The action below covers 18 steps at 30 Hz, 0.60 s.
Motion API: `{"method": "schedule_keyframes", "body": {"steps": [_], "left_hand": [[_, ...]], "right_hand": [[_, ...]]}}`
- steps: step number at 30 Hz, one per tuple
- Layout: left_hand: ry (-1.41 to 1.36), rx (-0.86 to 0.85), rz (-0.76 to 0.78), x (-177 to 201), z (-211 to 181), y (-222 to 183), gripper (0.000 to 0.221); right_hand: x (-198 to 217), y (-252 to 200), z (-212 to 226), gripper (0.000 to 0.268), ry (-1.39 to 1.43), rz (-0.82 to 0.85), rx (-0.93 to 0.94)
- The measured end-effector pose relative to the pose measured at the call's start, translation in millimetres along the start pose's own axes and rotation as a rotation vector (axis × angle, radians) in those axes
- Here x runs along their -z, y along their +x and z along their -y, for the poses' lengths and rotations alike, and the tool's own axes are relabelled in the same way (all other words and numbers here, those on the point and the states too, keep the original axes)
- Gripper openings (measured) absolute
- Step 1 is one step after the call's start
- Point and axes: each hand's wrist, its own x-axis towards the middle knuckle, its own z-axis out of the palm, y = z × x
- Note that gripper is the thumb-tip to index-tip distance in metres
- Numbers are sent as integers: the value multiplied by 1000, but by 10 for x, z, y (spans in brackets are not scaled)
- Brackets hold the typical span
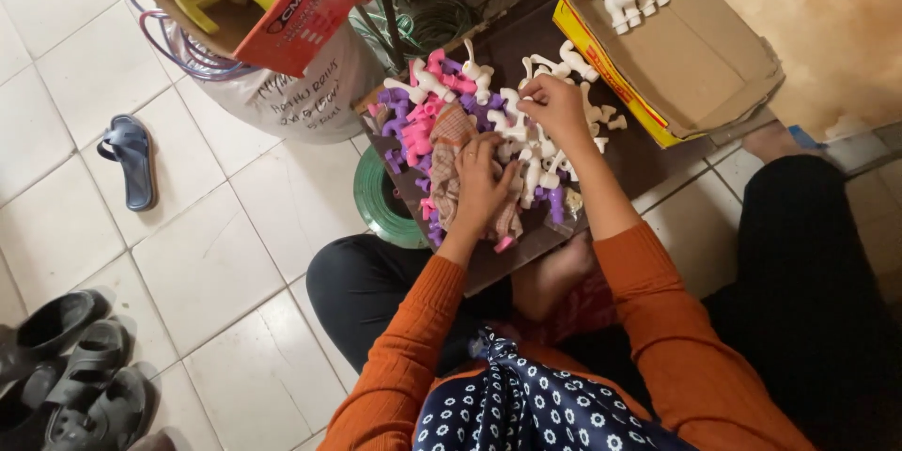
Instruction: Assembling plastic water taps by manually joining the handle and body components.
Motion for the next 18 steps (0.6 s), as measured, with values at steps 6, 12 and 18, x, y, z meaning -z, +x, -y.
{"method": "schedule_keyframes", "body": {"steps": [6,12,18], "left_hand": [[-259,-48,-175,195,-374,88,74],[-266,-127,-226,241,-583,25,48],[-835,194,-531,497,-205,-273,48]], "right_hand": [[201,-356,477,14,126,-248,105],[176,-792,1174,17,369,-173,92],[-224,-923,801,29,76,58,143]]}}
